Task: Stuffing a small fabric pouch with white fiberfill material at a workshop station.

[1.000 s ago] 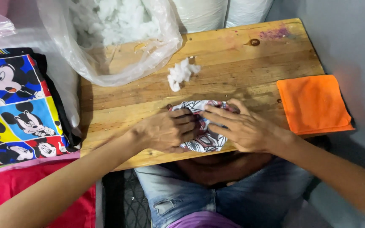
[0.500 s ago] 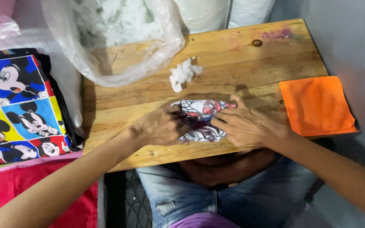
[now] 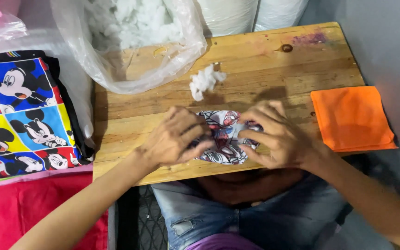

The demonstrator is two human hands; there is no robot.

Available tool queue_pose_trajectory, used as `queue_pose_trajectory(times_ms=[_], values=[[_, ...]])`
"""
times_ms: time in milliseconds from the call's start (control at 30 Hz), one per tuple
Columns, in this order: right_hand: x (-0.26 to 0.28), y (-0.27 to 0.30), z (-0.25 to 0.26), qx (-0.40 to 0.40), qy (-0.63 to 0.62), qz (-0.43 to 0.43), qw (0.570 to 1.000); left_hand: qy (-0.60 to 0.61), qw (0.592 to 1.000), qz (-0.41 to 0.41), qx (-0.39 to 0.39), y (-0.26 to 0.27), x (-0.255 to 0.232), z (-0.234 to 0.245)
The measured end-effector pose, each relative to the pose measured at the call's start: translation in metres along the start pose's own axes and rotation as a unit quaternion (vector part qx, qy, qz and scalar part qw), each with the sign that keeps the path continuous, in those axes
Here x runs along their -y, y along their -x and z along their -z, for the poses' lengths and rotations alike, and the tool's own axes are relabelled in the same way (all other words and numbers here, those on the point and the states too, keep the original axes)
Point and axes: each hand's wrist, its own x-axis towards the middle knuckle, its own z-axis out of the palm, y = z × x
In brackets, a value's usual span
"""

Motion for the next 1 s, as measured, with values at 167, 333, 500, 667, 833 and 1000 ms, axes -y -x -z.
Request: queue_pose_trajectory(times_ms=[167, 333, 500, 667, 833, 1000], values=[[0.005, -0.025, -0.008, 0.067, 0.039, -0.083, 0.994, -0.058, 0.955, 0.252, 0.145, -0.002, -0.007, -0.011], [0.008, -0.030, -0.025, 0.127, -0.021, -0.187, 0.974, -0.084, 0.915, 0.345, 0.191, 0.008, -0.003, -0.025], [0.012, -0.040, -0.015, 0.107, -0.024, -0.173, 0.979, 0.058, 0.890, 0.419, 0.170, -0.020, -0.007, 0.003], [-0.053, -0.063, -0.026, 0.008, -0.112, -0.219, 0.969, 0.108, 0.862, 0.489, 0.081, -0.028, 0.040, 0.001], [-0.089, -0.104, -0.035, 0.038, -0.124, -0.204, 0.970, 0.095, 0.862, 0.488, 0.101, -0.049, 0.090, 0.002], [-0.108, -0.109, -0.066, 0.112, -0.229, -0.311, 0.916, 0.089, 0.820, 0.485, 0.289, -0.053, 0.113, -0.035]])
